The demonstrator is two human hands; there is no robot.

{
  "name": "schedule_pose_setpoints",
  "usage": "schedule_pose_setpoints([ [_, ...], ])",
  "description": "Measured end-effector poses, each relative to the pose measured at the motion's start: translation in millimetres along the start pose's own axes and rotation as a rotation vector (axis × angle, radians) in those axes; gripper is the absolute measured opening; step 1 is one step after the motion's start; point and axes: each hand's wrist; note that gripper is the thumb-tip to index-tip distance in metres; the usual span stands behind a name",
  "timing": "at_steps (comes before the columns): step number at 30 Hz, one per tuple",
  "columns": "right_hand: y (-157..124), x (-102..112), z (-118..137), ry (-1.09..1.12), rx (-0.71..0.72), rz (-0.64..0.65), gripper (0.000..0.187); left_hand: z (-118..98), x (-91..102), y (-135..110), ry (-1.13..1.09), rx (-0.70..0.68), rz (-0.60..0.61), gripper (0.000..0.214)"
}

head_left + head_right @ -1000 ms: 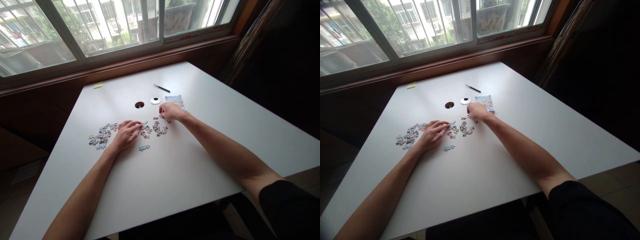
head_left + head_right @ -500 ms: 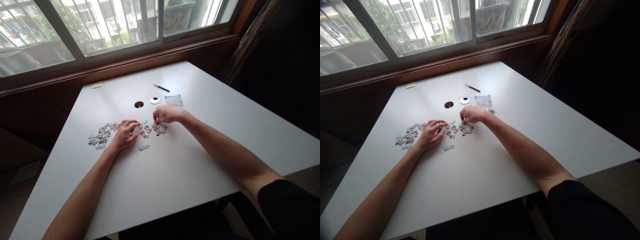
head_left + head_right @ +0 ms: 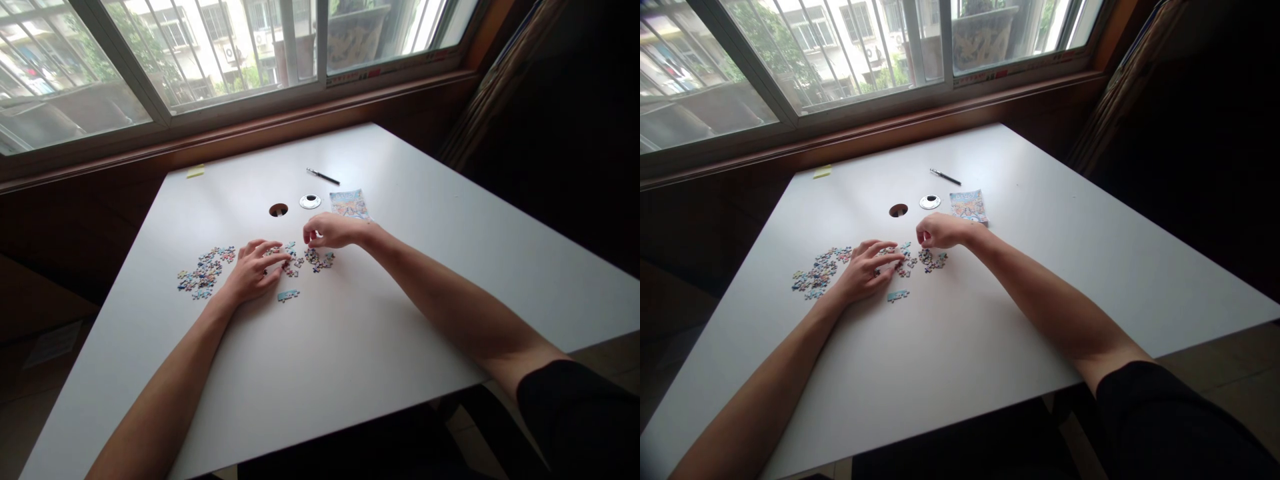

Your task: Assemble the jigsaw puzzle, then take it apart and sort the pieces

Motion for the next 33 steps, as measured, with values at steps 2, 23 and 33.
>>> schedule_pose_setpoints([
  [2,-1.0,1.8,3.0,0.016,0.023,0.055,0.018,0.9,-1.1,0.3,-0.02,0.017,-0.035,0.025],
  [23,-3.4,4.9,4.7,0.136,-0.097,-0.072,0.02,0.8,-1.8,0.5,-0.099,0.034,-0.136,0.014],
  [33,-1.3,0.5,-0.1,0.058,-0.101,-0.051,0.019,3.7,-1.6,0.4,-0.076,-0.015,-0.089,0.023],
])
Point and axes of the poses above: each hand's wrist, its own y-axis towards the middle knuckle, its own x-axis out of the back of the hand, z = x × y, and after that the axes turned 6 degrees about -y, right-handed
